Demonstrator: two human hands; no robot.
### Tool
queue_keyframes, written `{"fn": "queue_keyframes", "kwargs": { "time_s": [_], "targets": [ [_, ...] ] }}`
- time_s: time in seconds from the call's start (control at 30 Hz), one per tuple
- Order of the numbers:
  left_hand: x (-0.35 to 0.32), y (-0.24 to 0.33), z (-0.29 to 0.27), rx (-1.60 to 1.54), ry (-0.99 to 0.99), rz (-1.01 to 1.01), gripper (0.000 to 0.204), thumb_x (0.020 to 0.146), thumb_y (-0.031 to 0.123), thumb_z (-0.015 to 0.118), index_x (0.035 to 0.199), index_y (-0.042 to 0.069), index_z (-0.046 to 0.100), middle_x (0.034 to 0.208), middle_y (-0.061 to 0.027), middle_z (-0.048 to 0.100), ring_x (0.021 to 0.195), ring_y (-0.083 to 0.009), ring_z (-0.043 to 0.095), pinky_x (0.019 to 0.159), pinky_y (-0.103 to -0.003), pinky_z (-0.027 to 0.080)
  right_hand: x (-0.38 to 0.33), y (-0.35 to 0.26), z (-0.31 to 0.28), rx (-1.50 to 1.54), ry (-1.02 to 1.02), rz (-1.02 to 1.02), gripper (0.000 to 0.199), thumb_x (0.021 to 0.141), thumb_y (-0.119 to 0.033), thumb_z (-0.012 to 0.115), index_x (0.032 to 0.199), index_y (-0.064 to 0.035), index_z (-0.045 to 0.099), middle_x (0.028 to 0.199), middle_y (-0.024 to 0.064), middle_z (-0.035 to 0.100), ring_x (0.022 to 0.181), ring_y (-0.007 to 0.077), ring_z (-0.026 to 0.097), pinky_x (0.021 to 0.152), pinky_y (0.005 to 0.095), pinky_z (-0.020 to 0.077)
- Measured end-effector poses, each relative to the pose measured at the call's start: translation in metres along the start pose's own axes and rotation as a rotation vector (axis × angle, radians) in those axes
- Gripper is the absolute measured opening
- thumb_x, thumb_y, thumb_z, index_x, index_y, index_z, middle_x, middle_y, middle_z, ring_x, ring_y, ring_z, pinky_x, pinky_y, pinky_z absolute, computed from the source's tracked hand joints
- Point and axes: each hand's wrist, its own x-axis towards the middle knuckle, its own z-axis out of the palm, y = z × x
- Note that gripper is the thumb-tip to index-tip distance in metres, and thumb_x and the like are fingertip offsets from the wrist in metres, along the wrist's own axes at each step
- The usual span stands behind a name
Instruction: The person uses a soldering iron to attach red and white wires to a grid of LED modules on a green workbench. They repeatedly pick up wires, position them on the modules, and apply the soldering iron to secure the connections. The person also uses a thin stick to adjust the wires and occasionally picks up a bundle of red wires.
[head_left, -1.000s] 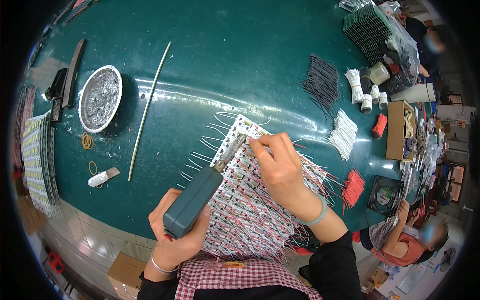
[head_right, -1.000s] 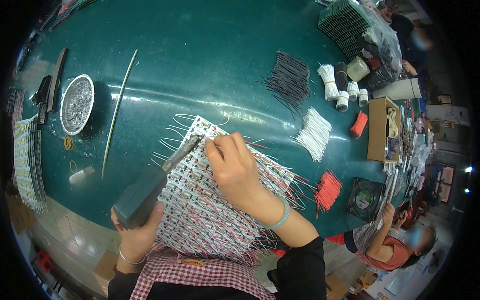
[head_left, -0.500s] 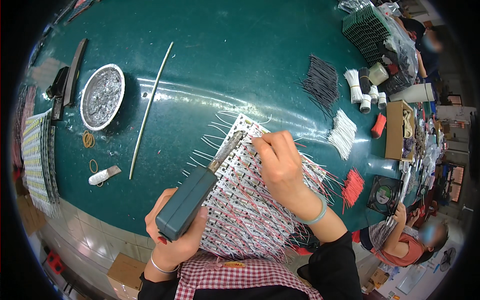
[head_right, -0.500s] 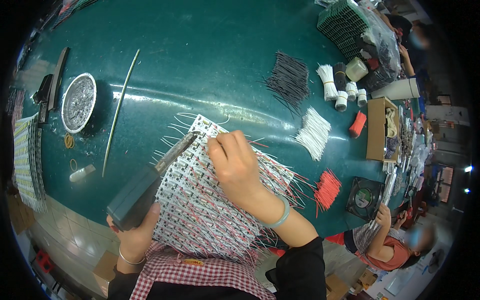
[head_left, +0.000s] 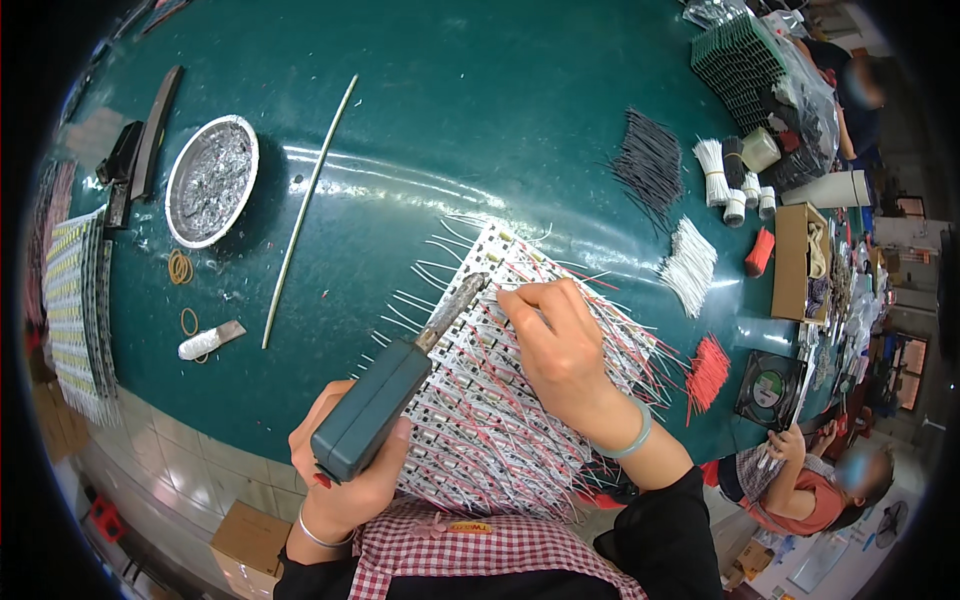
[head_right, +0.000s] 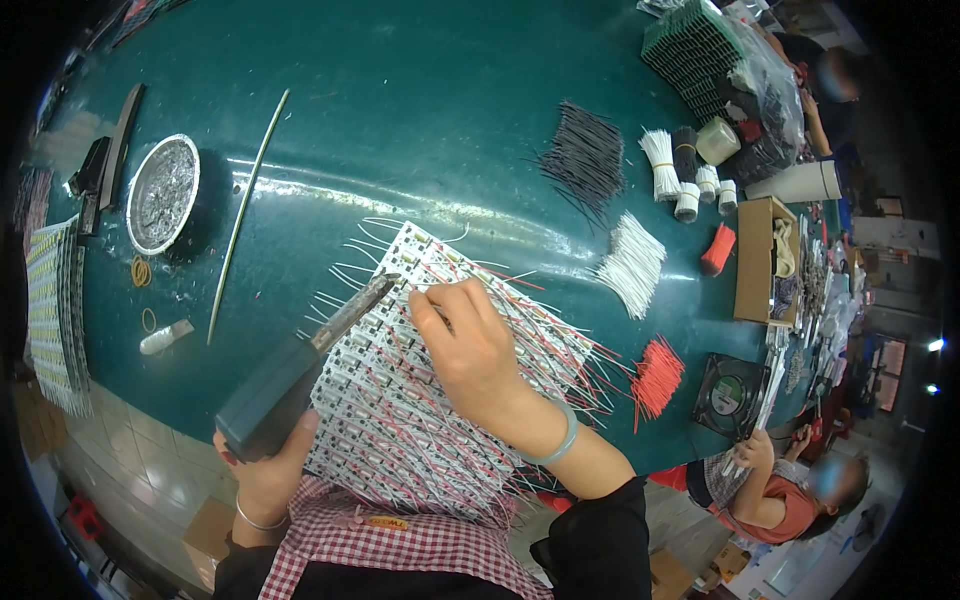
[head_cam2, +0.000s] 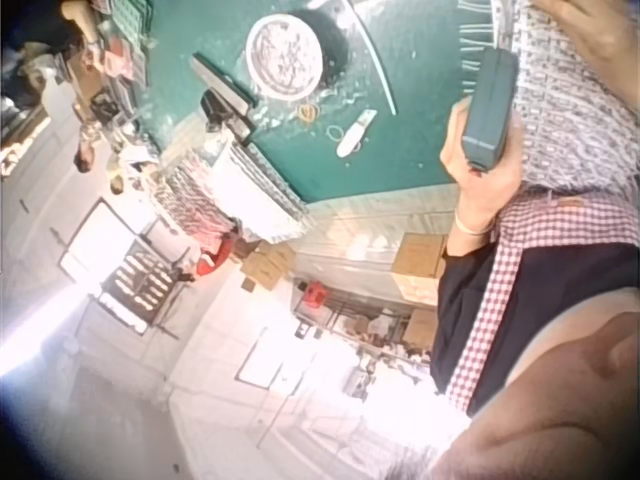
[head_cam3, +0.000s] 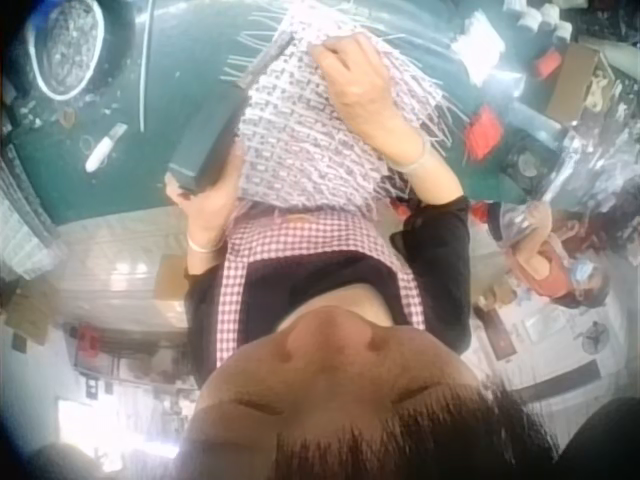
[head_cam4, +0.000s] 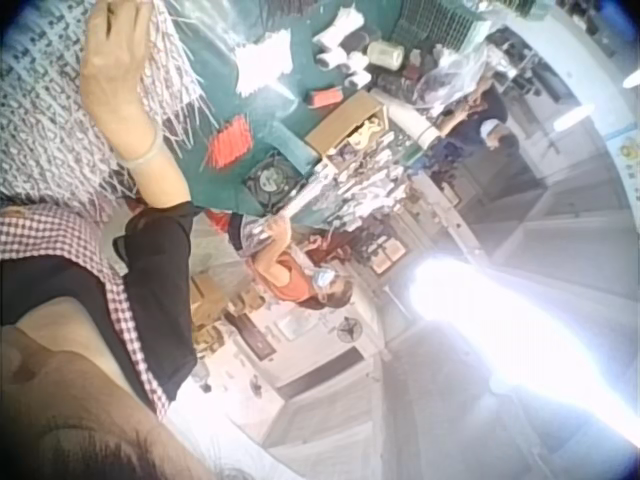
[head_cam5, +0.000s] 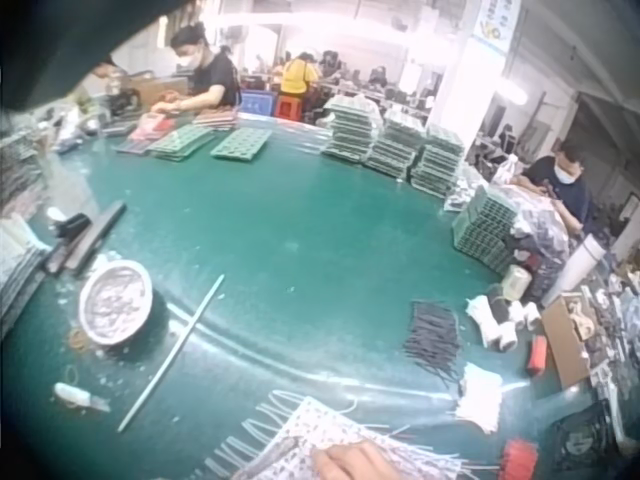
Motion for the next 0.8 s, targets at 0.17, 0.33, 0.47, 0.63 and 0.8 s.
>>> {"fn": "queue_keyframes", "kwargs": {
  "time_s": [0.17, 0.33, 0.47, 0.63, 0.8],
  "targets": [
    [-0.0028, -0.0082, 0.0034, -0.051, 0.025, 0.021, 0.020, 0.072, -0.003, 0.074, 0.091, -0.006, 0.069, 0.090, -0.0163, 0.068, 0.076, -0.0237, 0.067, 0.067, -0.031, 0.052, -0.0002, -0.0011, 0.0004, -0.011, -0.018, 0.003, 0.035, 0.071, 0.003, 0.064, 0.107, 0.0034, 0.064, 0.098, 0.0122, 0.059, 0.085, 0.0269, 0.057, 0.065, 0.0349, 0.0500],
    [-0.0002, -0.0050, 0.0028, -0.013, -0.001, 0.044, 0.019, 0.072, -0.004, 0.074, 0.090, -0.006, 0.067, 0.088, -0.0149, 0.067, 0.073, -0.0215, 0.065, 0.065, -0.030, 0.051, 0.0006, -0.0025, -0.0002, -0.019, -0.028, 0.011, 0.035, 0.071, 0.003, 0.064, 0.106, 0.0036, 0.064, 0.098, 0.0119, 0.058, 0.085, 0.0266, 0.057, 0.064, 0.0349, 0.0497],
    [0.0018, -0.0052, 0.0032, 0.043, -0.018, 0.068, 0.018, 0.072, -0.004, 0.074, 0.089, -0.005, 0.067, 0.086, -0.0139, 0.066, 0.071, -0.0196, 0.064, 0.064, -0.029, 0.050, 0.0013, -0.0026, 0.0000, -0.020, -0.029, 0.011, 0.035, 0.071, 0.003, 0.064, 0.106, 0.0039, 0.064, 0.097, 0.0120, 0.058, 0.085, 0.0266, 0.056, 0.064, 0.0350, 0.0493],
    [0.0016, -0.0050, 0.0048, 0.049, -0.010, 0.068, 0.017, 0.073, -0.003, 0.074, 0.088, -0.005, 0.067, 0.084, -0.0130, 0.065, 0.069, -0.0184, 0.063, 0.062, -0.029, 0.049, 0.0022, -0.0034, 0.0007, -0.038, -0.024, 0.004, 0.035, 0.070, 0.004, 0.064, 0.106, 0.0044, 0.064, 0.097, 0.0121, 0.058, 0.085, 0.0268, 0.056, 0.064, 0.0347, 0.0492],
    [0.0014, -0.0047, 0.0039, 0.044, -0.019, 0.058, 0.015, 0.072, -0.003, 0.074, 0.086, -0.004, 0.067, 0.081, -0.0125, 0.065, 0.067, -0.0188, 0.063, 0.060, -0.029, 0.048, 0.0021, -0.0041, -0.0001, -0.045, -0.035, 0.010, 0.035, 0.070, 0.004, 0.064, 0.105, 0.0044, 0.064, 0.097, 0.0121, 0.057, 0.086, 0.0268, 0.056, 0.065, 0.0348, 0.0491]
  ]
}}
